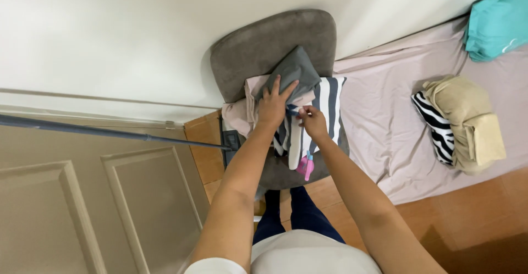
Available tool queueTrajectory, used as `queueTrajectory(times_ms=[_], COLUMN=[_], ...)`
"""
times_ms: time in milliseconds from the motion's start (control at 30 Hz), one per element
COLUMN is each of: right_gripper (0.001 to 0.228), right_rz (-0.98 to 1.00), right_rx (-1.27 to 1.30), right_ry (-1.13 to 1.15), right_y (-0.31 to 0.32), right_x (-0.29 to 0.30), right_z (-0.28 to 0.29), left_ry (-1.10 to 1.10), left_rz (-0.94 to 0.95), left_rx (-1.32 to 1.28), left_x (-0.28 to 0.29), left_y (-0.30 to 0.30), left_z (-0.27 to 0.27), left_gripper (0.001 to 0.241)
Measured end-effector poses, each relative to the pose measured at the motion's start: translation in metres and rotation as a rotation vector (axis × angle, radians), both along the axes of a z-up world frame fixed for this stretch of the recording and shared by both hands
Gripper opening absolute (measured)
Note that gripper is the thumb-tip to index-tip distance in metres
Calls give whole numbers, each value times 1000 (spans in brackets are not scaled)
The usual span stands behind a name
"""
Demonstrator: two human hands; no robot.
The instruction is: The person puts a blue and white patterned pillowcase onto a pillow. They insert the pillow into the case, pull the fabric over the corners, and smooth the surface to fit it properly.
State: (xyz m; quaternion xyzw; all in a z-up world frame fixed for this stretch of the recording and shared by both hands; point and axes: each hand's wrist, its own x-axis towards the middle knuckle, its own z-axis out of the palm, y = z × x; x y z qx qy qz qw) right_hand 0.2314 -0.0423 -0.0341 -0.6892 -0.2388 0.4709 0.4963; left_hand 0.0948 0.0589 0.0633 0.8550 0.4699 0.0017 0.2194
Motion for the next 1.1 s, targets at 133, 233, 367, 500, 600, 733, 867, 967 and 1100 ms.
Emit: queueTrajectory(times_ms=[133, 233, 367, 500, 600, 733, 867, 967, 1100], right_gripper=[18, 15, 7, 26, 32, 29, 15, 12, 11], right_rz=[-91, -162, -301, -443, -475, -529, -481, -513, -606], right_rx=[117, 252, 506, 756, 854, 933, 1026, 990, 807], right_ry=[186, 400, 684, 745, 739, 662, 586, 490, 400], right_y=[3, -9, -26, -48, -75, -110, -163, -192, -235], right_x=[2, 13, 43, 67, 66, 69, 73, 55, 52], right_z=[16, 15, 37, 108, 194, 230, 208, 232, 231], left_ry=[-122, -258, -324, -83, -25, 325, -2, -551, -1054], left_rz=[-25, -16, 11, 11, -135, -347, -156, -155, -363], left_rx=[129, 79, 133, 110, 121, -263, -56, -103, -673], left_x=[-11, -18, -25, -26, -31, -30, -7, 42, 96], left_y=[7, 6, 8, 2, -11, -32, -50, -81, -170], left_z=[33, 64, 86, 110, 34, -6, -41, 0, 108], left_gripper=[91, 96, 90, 91, 94, 76, 50, 29, 43])
